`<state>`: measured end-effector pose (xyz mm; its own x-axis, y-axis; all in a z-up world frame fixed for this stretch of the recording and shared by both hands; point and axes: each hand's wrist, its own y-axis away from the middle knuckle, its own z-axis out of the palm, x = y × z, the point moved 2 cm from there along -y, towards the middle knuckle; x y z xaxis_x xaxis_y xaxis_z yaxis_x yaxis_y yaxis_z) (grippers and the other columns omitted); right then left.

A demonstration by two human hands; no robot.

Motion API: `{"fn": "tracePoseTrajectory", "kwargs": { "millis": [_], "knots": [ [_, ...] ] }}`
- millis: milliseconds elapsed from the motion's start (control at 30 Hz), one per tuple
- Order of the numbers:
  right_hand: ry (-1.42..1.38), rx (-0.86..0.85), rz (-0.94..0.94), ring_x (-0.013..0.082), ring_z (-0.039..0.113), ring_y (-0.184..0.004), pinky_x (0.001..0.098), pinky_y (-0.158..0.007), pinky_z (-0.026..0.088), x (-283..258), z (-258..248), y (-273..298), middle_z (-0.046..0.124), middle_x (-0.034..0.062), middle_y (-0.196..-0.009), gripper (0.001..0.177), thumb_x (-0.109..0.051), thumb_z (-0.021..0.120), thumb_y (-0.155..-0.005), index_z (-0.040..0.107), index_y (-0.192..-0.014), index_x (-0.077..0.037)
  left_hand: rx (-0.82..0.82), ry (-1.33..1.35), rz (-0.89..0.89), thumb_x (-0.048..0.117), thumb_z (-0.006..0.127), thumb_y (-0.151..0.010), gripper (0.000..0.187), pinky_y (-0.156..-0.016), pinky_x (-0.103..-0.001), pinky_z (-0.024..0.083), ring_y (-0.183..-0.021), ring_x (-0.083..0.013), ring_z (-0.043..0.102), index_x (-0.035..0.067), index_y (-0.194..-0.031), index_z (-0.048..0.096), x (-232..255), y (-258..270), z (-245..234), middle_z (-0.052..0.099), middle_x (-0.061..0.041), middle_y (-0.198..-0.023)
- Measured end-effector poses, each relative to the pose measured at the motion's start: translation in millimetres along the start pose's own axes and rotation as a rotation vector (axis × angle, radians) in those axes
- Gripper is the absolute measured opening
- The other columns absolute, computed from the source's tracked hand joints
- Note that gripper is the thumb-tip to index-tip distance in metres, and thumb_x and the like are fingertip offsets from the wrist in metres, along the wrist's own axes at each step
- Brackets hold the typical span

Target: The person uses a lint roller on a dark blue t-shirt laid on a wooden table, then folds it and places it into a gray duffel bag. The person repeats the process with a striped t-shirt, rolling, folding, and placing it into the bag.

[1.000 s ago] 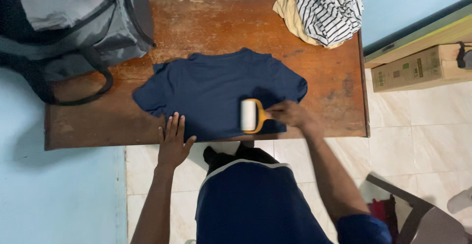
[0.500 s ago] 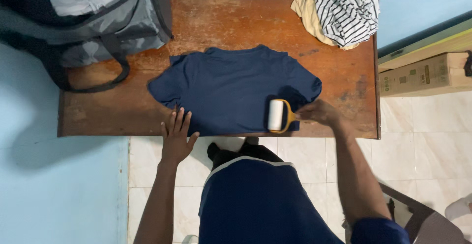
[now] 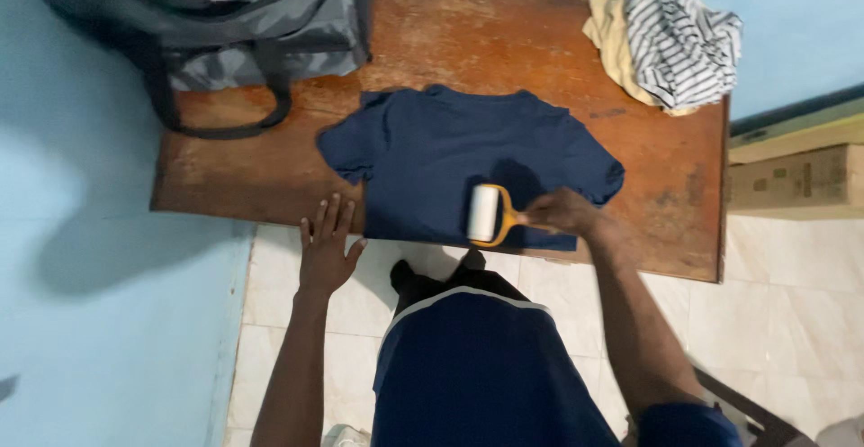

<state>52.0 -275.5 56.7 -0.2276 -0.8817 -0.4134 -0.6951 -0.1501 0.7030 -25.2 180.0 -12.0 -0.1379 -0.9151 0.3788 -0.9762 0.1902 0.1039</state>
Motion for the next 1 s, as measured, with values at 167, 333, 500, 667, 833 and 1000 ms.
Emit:
{"fn": "tracePoseTrajectory", "kwargs": {
  "millis": [167, 333, 500, 667, 833, 1000],
  "knots": [
    [-0.011, 0.056, -0.062, 0.0239, 0.075, -0.079, 0.0414, -0.074, 0.059, -17.4, 9.5, -9.5, 0.079, 0.0084, -0.085, 0.055, -0.063, 0.073, -0.080, 0.084, -0.101, -0.013, -0.023, 0.012, -0.007, 0.049, 0.057, -0.095, 0.076, -0.122, -0.063, 0.007, -0.156, -0.0305, 0.010, 0.022, -0.160, 0.027, -6.1, 2.2, -4.0, 0.013, -0.007, -0.170],
    [-0.124, 0.125, -0.111, 0.0257, 0.074, -0.081, 0.0407, -0.074, 0.058, -118.4, 68.2, -30.6, 0.078, 0.0109, -0.089, 0.053, -0.060, 0.072, -0.083, 0.082, -0.110, -0.016, -0.067, 0.054, -0.028, 0.036, 0.064, -0.093, 0.080, -0.124, -0.062, 0.006, -0.157, -0.0287, 0.008, 0.024, -0.161, 0.023, -3.0, 6.1, -13.0, 0.011, -0.006, -0.170],
    [-0.064, 0.223, -0.133, 0.0284, 0.075, -0.090, 0.0414, -0.081, 0.058, -161.5, 77.7, -29.9, 0.079, 0.0099, -0.099, 0.050, -0.059, 0.071, -0.085, 0.081, -0.112, -0.019, -0.101, 0.069, -0.030, 0.030, 0.067, -0.092, 0.082, -0.126, -0.061, 0.006, -0.159, -0.0266, 0.007, 0.024, -0.161, 0.023, -0.8, 5.6, -22.4, 0.010, -0.003, -0.172],
    [0.100, 0.098, 0.011, 0.0280, 0.074, -0.091, 0.0437, -0.083, 0.057, -124.1, 29.8, -12.8, 0.079, 0.0113, -0.099, 0.050, -0.061, 0.073, -0.085, 0.083, -0.110, -0.019, -0.118, 0.080, -0.040, 0.032, 0.067, -0.092, 0.081, -0.124, -0.061, 0.005, -0.158, -0.0265, 0.005, 0.024, -0.160, 0.023, -2.9, 2.3, -23.7, 0.008, -0.003, -0.171],
    [0.157, 0.007, 0.092, 0.0327, 0.078, -0.083, 0.0456, -0.079, 0.059, -132.3, 23.7, -5.5, 0.079, 0.0161, -0.087, 0.050, -0.062, 0.066, -0.089, 0.081, -0.109, -0.019, -0.093, 0.119, -0.028, 0.032, 0.069, -0.091, 0.083, -0.123, -0.062, 0.004, -0.158, -0.0272, 0.005, 0.022, -0.160, 0.024, -4.0, 4.9, -20.6, 0.009, -0.005, -0.171],
    [0.106, 0.125, -0.046, 0.0342, 0.072, -0.091, 0.0478, -0.080, 0.055, -193.0, 68.8, -22.9, 0.076, 0.0118, -0.095, 0.046, -0.058, 0.068, -0.089, 0.080, -0.108, -0.018, -0.057, 0.117, -0.030, 0.029, 0.069, -0.090, 0.082, -0.125, -0.061, 0.006, -0.158, -0.0272, 0.010, 0.022, -0.161, 0.027, -4.2, 7.7, -18.5, 0.014, -0.005, -0.171]
  ]
}}
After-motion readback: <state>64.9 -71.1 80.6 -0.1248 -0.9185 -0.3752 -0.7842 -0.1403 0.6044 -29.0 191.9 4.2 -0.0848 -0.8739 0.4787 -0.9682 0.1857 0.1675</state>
